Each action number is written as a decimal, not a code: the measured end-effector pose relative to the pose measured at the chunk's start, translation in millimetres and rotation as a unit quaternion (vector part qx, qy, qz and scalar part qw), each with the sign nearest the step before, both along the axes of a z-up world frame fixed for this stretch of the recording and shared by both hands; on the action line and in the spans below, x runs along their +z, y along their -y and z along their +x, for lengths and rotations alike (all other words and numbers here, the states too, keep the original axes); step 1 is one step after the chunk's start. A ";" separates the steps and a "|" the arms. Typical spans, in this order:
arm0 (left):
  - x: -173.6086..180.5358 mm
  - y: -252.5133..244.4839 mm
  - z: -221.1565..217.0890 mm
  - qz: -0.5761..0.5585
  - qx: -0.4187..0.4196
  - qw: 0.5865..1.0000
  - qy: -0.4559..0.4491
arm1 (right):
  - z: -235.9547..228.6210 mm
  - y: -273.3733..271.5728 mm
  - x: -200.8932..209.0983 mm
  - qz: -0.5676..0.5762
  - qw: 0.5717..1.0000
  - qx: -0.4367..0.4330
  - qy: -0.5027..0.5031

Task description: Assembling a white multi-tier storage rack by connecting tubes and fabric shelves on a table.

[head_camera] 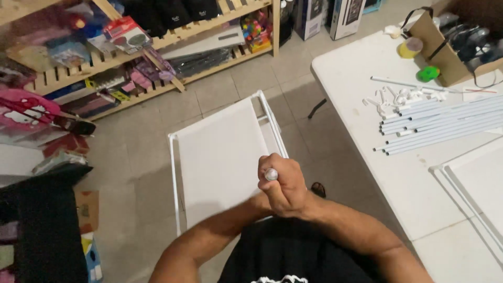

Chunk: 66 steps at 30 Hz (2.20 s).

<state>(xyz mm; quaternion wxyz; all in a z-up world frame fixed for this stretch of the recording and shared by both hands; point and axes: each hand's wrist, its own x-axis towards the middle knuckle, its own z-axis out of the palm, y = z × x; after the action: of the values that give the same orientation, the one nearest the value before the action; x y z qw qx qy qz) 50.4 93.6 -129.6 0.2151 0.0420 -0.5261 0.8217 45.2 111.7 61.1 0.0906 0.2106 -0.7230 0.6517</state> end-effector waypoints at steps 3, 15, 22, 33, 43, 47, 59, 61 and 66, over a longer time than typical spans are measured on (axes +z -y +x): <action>0.9 -18.2 -46.2 0.199 -0.098 0.958 0.181 | -34.9 -29.9 20.5 -0.075 0.983 -0.096 -0.137; -21.5 171.3 -159.1 0.631 -0.204 0.388 0.640 | 26.2 -259.4 -304.9 -0.527 0.580 -0.491 0.381; 9.2 229.1 -200.0 0.680 0.032 0.564 0.467 | 89.7 -339.6 -382.1 -0.516 0.497 -0.547 0.433; 20.7 167.9 -182.2 0.756 -0.358 0.379 0.397 | 56.3 -490.9 -408.6 -0.227 0.466 -0.691 0.504; 99.7 68.7 -154.7 0.718 -0.431 0.283 0.468 | 57.0 -486.7 -444.4 -0.240 0.575 -0.652 0.432; 123.8 58.1 -154.2 0.723 -0.435 0.229 0.486 | 4.1 -401.4 -220.8 -0.172 0.755 -0.560 0.294; 168.0 116.1 -150.8 0.756 -0.159 0.307 0.556 | -73.4 -177.7 -78.6 0.542 0.811 0.063 0.214; 155.3 96.5 -131.5 0.735 -0.129 0.320 0.584 | -69.8 -145.0 -70.4 0.538 0.815 0.055 0.208; 90.7 102.1 -102.5 0.696 -0.133 0.366 0.603 | -50.6 -120.6 -86.5 0.381 0.852 0.158 0.322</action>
<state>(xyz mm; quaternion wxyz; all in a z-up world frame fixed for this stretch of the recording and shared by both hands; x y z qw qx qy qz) -52.0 -8.5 -38.9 -0.1584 -0.4005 -0.8999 -0.0687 -5.4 232.3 -25.4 -0.3384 0.1182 -0.8605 0.3621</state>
